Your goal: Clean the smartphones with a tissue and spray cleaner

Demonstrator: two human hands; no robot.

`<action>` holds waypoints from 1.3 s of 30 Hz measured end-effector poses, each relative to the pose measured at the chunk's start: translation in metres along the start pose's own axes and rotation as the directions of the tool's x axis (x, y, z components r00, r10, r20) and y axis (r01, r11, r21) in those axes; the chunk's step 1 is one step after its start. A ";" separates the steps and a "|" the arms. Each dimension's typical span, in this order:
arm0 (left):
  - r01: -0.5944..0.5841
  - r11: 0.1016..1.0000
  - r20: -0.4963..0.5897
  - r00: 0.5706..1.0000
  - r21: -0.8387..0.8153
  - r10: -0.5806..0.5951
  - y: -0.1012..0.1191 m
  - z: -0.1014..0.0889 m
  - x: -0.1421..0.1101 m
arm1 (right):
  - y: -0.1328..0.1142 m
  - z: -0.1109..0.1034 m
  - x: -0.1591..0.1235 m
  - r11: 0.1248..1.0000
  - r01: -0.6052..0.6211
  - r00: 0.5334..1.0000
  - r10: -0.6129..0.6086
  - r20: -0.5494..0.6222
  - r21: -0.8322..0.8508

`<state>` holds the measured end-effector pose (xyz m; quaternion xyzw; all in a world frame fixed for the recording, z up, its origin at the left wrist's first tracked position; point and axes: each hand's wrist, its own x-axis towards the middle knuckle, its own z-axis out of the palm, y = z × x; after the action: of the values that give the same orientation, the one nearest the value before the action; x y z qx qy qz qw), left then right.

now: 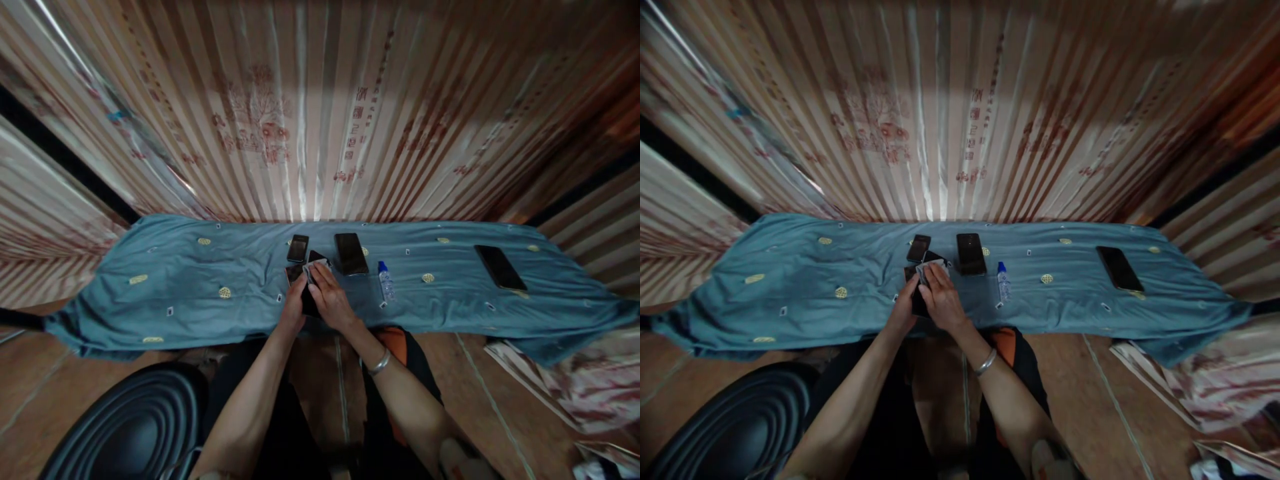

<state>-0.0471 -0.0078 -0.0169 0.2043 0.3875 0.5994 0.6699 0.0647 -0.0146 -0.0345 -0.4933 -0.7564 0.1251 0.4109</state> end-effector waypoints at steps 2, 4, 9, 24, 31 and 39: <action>-0.010 1.000 0.019 1.000 -0.007 0.010 0.000 0.001 0.001 | -0.001 0.001 0.000 1.000 -0.007 1.000 0.007 0.011 0.024; -0.025 1.000 0.019 0.999 -0.013 0.026 0.000 0.003 0.000 | -0.001 0.000 0.002 0.999 -0.022 1.000 0.021 0.004 0.046; -0.043 0.999 0.004 0.999 0.031 0.043 -0.005 0.003 -0.001 | 0.002 -0.002 0.005 0.995 -0.052 0.998 0.055 -0.037 0.088; -0.144 0.988 -0.007 0.990 0.051 0.144 -0.008 0.006 0.005 | 0.022 -0.010 0.013 0.993 -0.120 0.981 0.122 -0.150 0.022; -0.155 0.968 -0.082 0.981 0.195 0.174 -0.015 -0.007 0.007 | -0.002 -0.017 0.016 0.991 -0.047 0.989 0.064 -0.136 0.122; -0.153 0.968 -0.124 0.976 0.201 0.180 -0.021 -0.011 0.012 | -0.011 -0.005 0.010 0.978 -0.029 0.997 0.042 -0.060 0.204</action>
<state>-0.0423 -0.0026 -0.0423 0.2563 0.4708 0.6269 0.5654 0.0596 -0.0121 -0.0200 -0.4659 -0.7173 0.1933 0.4807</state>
